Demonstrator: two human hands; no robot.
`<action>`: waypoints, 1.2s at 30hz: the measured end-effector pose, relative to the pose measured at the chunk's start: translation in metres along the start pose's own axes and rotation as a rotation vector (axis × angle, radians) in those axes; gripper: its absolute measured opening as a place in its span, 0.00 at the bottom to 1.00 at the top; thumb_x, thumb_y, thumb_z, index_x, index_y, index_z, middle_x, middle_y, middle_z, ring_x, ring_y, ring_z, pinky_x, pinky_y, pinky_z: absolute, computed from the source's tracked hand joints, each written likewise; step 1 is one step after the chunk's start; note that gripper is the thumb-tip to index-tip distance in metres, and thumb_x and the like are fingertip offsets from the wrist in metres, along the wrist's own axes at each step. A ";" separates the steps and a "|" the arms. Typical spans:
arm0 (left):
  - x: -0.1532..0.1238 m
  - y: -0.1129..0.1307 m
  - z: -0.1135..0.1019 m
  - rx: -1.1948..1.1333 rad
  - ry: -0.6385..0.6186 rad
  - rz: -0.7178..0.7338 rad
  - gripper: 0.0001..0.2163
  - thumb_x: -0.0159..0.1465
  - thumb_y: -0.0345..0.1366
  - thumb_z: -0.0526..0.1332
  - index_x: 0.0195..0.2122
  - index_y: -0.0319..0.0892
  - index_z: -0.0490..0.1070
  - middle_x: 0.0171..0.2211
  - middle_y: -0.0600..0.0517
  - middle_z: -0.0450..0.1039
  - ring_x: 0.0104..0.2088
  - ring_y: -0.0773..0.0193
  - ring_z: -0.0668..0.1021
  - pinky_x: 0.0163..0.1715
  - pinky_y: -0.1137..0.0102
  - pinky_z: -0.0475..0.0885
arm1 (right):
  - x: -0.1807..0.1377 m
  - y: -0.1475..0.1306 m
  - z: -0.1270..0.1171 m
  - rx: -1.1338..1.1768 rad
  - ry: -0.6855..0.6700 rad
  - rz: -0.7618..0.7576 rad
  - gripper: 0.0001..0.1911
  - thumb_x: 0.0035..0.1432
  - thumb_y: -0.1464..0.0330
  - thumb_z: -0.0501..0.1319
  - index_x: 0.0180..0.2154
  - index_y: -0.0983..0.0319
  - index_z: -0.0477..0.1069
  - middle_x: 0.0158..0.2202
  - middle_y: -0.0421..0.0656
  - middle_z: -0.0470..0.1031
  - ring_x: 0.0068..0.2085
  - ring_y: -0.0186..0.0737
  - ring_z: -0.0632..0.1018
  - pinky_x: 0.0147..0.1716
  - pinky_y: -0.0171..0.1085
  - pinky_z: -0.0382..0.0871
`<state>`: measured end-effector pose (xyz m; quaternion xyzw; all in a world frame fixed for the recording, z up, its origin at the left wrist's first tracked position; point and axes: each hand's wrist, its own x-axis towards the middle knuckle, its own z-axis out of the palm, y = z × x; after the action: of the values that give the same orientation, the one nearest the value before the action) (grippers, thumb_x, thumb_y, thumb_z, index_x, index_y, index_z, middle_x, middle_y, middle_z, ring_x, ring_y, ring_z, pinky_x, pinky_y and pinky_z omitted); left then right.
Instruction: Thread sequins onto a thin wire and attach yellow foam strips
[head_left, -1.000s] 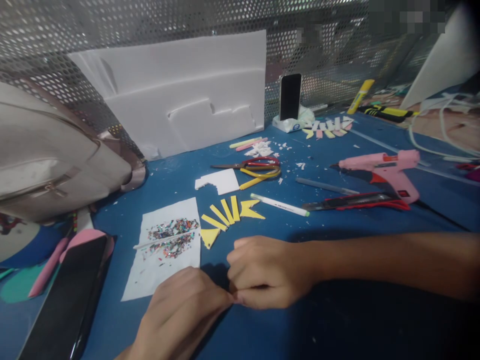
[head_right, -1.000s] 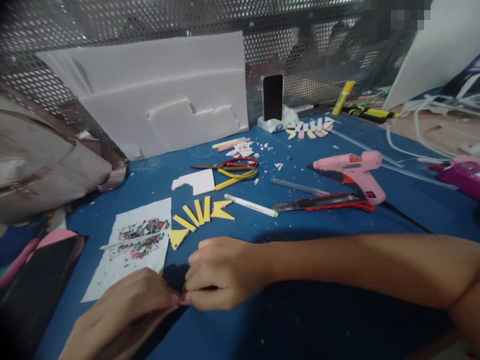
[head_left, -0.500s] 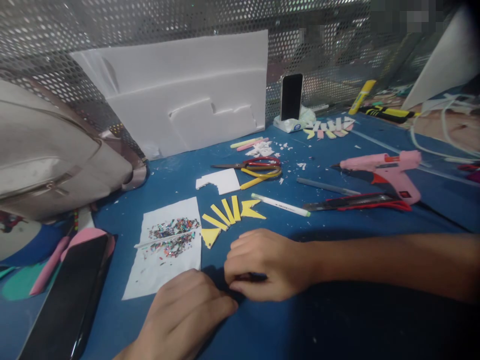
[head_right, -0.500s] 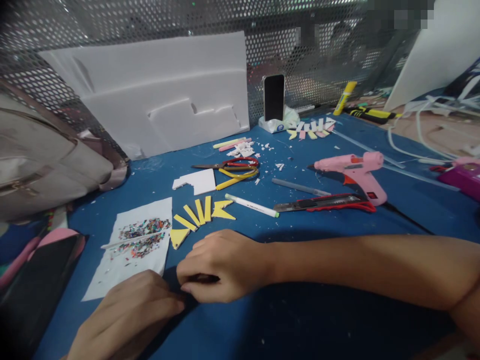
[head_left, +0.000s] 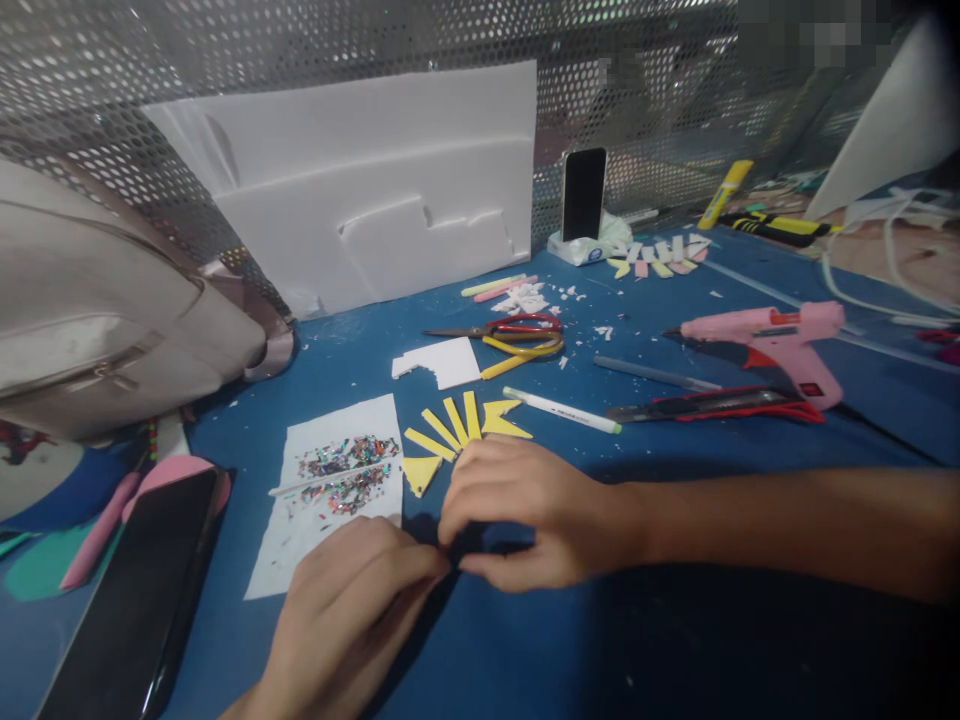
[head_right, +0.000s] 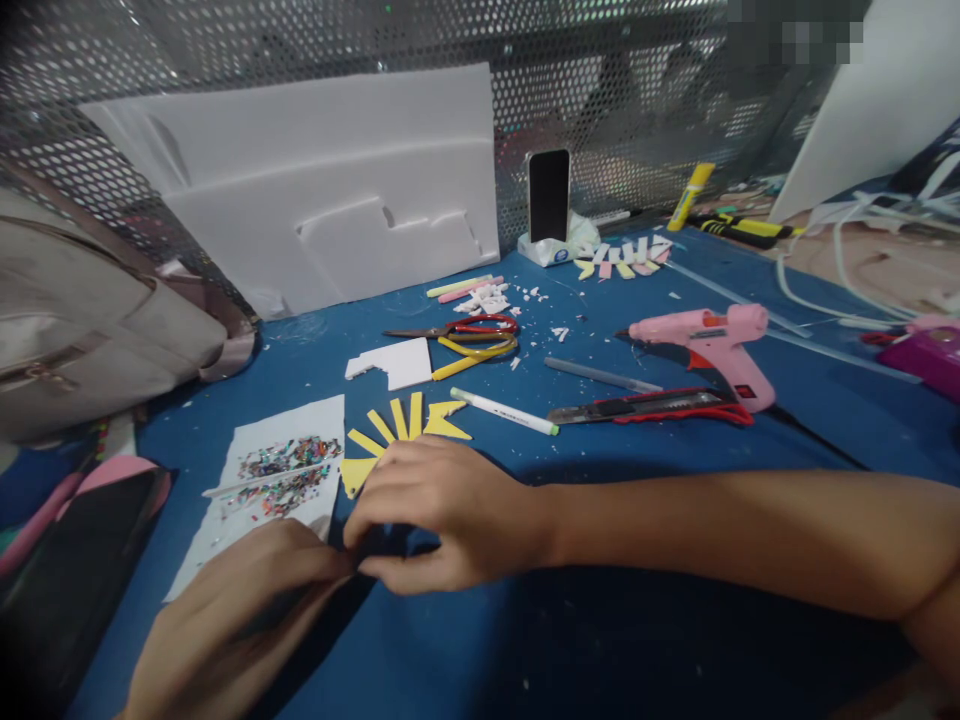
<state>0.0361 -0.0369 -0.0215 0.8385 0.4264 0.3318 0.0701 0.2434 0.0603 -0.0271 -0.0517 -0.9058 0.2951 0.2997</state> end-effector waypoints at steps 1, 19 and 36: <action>0.000 0.000 0.000 0.004 0.007 0.002 0.06 0.67 0.28 0.57 0.37 0.43 0.72 0.25 0.55 0.74 0.24 0.68 0.74 0.23 0.73 0.68 | -0.001 0.001 0.001 -0.027 -0.023 -0.022 0.05 0.62 0.68 0.60 0.38 0.63 0.71 0.35 0.41 0.76 0.39 0.35 0.71 0.43 0.36 0.62; 0.000 -0.034 -0.018 0.613 -0.060 0.131 0.07 0.68 0.34 0.58 0.41 0.43 0.76 0.36 0.51 0.81 0.33 0.56 0.78 0.32 0.62 0.63 | -0.007 0.001 0.003 0.004 -0.150 0.046 0.06 0.63 0.70 0.55 0.33 0.62 0.68 0.25 0.37 0.69 0.29 0.32 0.67 0.30 0.33 0.58; 0.005 -0.032 -0.019 0.693 -0.107 0.146 0.09 0.69 0.36 0.56 0.39 0.43 0.76 0.35 0.51 0.82 0.32 0.54 0.78 0.33 0.60 0.62 | -0.009 0.001 0.002 0.000 -0.223 0.031 0.04 0.63 0.70 0.56 0.34 0.61 0.68 0.28 0.37 0.72 0.31 0.32 0.69 0.32 0.32 0.59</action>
<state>0.0051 -0.0164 -0.0167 0.8568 0.4485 0.1274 -0.2201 0.2492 0.0580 -0.0334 -0.0324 -0.9326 0.3035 0.1925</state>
